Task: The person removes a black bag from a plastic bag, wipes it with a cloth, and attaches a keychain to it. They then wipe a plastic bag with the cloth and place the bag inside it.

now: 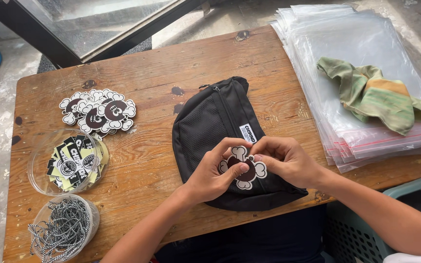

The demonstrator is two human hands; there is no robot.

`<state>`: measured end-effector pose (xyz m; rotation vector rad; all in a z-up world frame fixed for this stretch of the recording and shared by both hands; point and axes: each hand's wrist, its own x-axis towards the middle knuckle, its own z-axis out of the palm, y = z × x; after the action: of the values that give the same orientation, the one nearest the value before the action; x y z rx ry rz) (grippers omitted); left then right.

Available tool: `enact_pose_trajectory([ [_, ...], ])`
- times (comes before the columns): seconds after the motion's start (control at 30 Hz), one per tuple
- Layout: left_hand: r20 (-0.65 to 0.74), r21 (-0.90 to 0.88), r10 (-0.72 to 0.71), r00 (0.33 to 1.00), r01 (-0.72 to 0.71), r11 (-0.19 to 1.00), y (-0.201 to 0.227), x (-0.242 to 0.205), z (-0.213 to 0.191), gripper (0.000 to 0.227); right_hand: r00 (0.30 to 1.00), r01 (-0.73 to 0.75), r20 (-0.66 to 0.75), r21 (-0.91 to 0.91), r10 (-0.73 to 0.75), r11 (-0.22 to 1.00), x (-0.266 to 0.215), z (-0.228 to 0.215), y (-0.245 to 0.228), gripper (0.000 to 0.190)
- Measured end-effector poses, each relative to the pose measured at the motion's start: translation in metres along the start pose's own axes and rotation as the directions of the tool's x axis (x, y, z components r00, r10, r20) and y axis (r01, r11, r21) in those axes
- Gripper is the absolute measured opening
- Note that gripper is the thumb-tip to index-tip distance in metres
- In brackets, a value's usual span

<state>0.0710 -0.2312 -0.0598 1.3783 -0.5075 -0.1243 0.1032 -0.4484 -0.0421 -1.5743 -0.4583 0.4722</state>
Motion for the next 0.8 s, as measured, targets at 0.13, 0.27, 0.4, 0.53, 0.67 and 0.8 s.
enact_pose_trajectory([
  [0.13, -0.001, 0.011, -0.006, 1.0, 0.006, 1.0, -0.002, -0.001, -0.002, 0.037, 0.996, 0.083, 0.008, 0.079, -0.084, 0.993, 0.001, 0.0, -0.001, 0.015],
  [0.27, -0.005, 0.04, -0.002, 1.0, 0.002, 0.999, -0.004, 0.0, -0.003, 0.038, 0.989, 0.146, -0.001, 0.019, -0.146, 0.989, 0.001, 0.0, -0.016, 0.019],
  [0.4, 0.015, 0.048, -0.01, 1.0, 0.009, 0.999, 0.0, 0.001, -0.003, 0.04, 0.988, 0.152, -0.035, 0.015, -0.151, 0.988, 0.002, 0.0, -0.01, 0.02],
  [0.53, 0.015, 0.115, 0.007, 1.0, -0.008, 0.993, 0.006, 0.002, -0.002, 0.041, 0.977, 0.205, -0.054, -0.054, -0.208, 0.977, 0.001, -0.002, -0.006, 0.021],
  [0.67, 0.012, 0.184, 0.026, 1.0, -0.028, 0.982, 0.013, 0.003, -0.001, 0.044, 0.951, 0.303, 0.003, -0.204, -0.309, 0.931, -0.003, -0.005, -0.01, 0.019],
  [0.8, 0.009, 0.266, 0.061, 0.998, -0.061, 0.962, 0.026, 0.003, 0.0, 0.046, 0.921, 0.388, 0.088, -0.292, -0.379, 0.874, -0.004, -0.002, -0.018, 0.026],
])
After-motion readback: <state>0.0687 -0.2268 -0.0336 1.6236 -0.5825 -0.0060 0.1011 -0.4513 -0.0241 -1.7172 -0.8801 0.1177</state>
